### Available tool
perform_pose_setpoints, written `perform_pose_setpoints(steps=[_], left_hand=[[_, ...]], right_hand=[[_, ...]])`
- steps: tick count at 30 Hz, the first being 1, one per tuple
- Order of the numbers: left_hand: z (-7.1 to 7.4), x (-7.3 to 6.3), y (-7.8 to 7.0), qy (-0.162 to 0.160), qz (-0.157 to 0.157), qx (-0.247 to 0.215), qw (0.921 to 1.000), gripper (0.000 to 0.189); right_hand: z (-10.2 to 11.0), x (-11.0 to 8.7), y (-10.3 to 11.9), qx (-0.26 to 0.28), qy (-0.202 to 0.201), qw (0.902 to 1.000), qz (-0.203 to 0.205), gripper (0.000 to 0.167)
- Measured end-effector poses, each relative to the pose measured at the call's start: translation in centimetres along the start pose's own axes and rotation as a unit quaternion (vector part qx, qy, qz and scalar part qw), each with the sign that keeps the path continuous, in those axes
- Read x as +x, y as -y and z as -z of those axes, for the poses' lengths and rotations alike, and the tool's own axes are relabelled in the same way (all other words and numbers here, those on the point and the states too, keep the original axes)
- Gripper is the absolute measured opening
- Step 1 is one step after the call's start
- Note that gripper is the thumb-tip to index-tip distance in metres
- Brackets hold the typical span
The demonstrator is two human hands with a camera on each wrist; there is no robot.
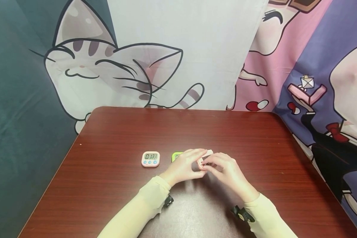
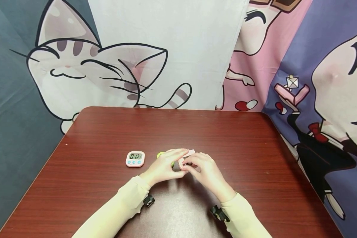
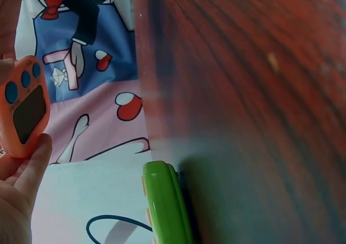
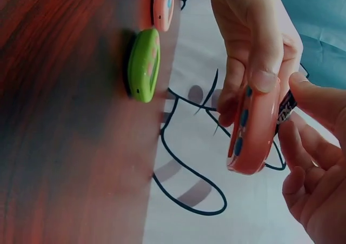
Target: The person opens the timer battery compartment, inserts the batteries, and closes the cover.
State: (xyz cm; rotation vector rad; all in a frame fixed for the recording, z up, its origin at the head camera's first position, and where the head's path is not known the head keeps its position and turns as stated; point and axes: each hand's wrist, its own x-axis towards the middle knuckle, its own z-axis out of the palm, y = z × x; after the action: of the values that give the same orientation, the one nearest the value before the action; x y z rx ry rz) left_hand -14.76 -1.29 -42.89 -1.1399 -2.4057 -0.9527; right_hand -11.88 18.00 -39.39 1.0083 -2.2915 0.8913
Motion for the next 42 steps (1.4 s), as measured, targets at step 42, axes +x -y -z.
perform_pose_setpoints(steps=[42], left_hand=[[-0.4,-0.1,-0.4,-0.027,-0.031,0.017,0.999,0.066]], right_hand=[[0.0,-0.4,1.4,-0.025,0.035,0.9323,-0.359,0.053]])
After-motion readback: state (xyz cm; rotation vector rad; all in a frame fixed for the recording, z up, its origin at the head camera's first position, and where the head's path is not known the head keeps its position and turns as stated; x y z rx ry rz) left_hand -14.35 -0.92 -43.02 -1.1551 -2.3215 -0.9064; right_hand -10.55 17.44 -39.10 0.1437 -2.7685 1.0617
